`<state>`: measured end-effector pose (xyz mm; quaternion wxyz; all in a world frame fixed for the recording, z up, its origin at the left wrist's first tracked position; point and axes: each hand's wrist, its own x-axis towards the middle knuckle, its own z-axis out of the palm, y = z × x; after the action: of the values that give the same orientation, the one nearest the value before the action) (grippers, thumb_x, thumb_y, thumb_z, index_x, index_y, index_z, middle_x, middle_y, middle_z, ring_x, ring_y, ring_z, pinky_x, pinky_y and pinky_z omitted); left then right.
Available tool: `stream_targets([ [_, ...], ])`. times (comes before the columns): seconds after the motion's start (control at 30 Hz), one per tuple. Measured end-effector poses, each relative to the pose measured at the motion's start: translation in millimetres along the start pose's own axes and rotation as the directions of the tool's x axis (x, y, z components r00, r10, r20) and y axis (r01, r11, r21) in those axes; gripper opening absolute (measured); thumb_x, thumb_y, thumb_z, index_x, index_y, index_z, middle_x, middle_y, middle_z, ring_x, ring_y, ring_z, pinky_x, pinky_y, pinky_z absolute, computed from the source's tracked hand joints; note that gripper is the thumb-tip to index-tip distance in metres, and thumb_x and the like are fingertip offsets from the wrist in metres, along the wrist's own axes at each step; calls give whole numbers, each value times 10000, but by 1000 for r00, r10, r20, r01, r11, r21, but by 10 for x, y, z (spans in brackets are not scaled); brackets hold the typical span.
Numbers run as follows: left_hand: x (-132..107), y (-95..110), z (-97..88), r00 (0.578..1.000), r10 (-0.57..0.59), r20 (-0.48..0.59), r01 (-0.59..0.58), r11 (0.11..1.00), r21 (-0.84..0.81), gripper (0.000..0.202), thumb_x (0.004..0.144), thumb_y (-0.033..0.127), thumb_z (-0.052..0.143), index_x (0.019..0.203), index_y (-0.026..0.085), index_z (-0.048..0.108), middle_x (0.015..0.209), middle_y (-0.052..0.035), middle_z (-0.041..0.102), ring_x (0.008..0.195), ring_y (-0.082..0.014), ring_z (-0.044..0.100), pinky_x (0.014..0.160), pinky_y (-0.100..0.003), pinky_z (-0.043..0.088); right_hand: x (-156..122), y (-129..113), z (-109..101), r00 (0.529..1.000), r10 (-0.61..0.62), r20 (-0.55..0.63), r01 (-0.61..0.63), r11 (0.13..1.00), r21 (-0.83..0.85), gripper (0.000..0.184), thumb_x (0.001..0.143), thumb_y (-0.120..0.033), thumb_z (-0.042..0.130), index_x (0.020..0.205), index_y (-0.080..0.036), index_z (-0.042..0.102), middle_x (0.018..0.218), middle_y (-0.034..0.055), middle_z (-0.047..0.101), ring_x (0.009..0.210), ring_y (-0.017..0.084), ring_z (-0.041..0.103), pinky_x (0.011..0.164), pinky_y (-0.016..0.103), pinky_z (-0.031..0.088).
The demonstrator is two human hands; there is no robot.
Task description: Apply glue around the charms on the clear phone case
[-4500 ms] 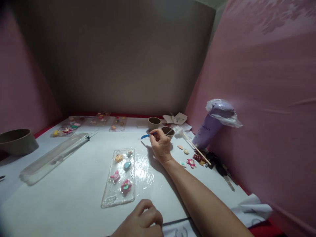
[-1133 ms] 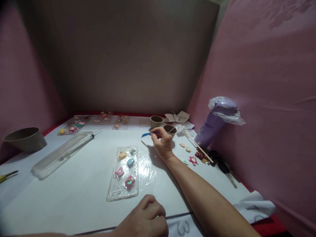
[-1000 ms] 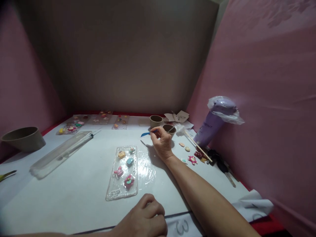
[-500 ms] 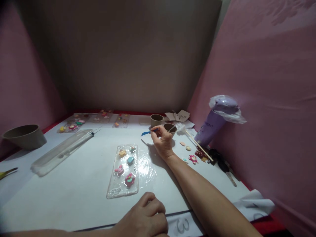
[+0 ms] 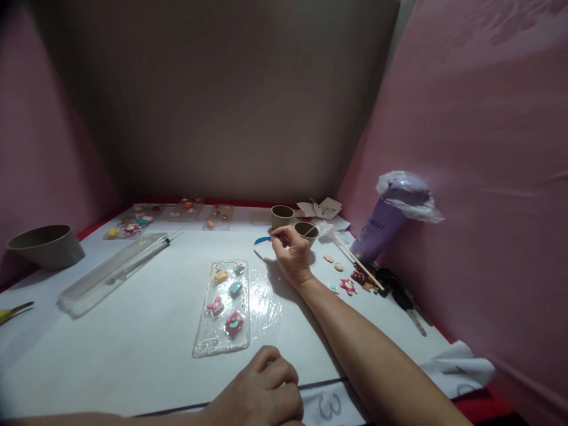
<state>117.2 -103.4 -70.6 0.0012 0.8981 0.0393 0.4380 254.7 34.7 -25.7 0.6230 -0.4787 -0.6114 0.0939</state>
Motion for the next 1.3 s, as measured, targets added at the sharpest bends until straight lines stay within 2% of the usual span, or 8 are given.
stream_targets([
  [0.2,4,8,6,997,40,67,-43,998,46,373,899,279,627,611,151,427,565,47,488,660,-115,440,645,-286,269,-1,2,0,1000,3,3,-3,1000,3,65,778,-242,601,823,-195,598,664,-1,631,588,130,586,559,254,469],
  [0.57,16,3,-14,998,14,55,-16,999,38,381,914,275,612,600,147,438,557,46,479,649,-103,443,646,-274,298,-3,5,-1,1000,0,3,-1,1000,2,68,780,-246,601,825,-195,601,668,-3,627,590,129,589,558,251,471],
  [0.63,19,8,-21,999,12,31,-13,1000,28,374,921,265,600,602,148,442,557,49,480,650,-104,441,645,-276,297,-3,11,-3,1000,-2,-3,2,1000,-1,64,778,-242,601,823,-196,601,658,-6,620,581,128,584,554,251,468],
  [0.8,72,10,-45,995,-17,-103,19,1000,18,398,953,243,546,583,142,438,538,49,471,626,-94,437,636,-266,303,-4,6,-5,1000,3,-5,-3,1000,0,70,781,-255,604,821,-198,599,664,-6,625,593,131,593,559,249,472],
  [0.97,90,11,-46,988,-14,-153,13,1000,-6,415,978,224,500,579,140,426,535,48,461,621,-93,436,641,-267,298,-2,-10,-4,1000,0,-10,0,1000,3,64,772,-244,609,814,-197,603,649,-11,613,586,128,587,551,246,467],
  [1.2,37,13,-31,996,41,-77,-39,999,23,343,899,198,604,608,151,428,573,48,476,657,-118,433,645,-285,266,3,-6,-2,1000,-3,0,3,1000,2,63,772,-236,603,816,-191,601,663,-2,621,591,130,584,564,252,466],
  [1.3,34,5,-24,998,29,-56,-27,999,27,341,895,216,617,615,149,434,578,47,480,655,-112,433,648,-280,272,2,1,1,1000,-3,-7,3,1000,2,66,772,-239,606,816,-190,602,644,-8,610,579,127,577,551,247,457],
])
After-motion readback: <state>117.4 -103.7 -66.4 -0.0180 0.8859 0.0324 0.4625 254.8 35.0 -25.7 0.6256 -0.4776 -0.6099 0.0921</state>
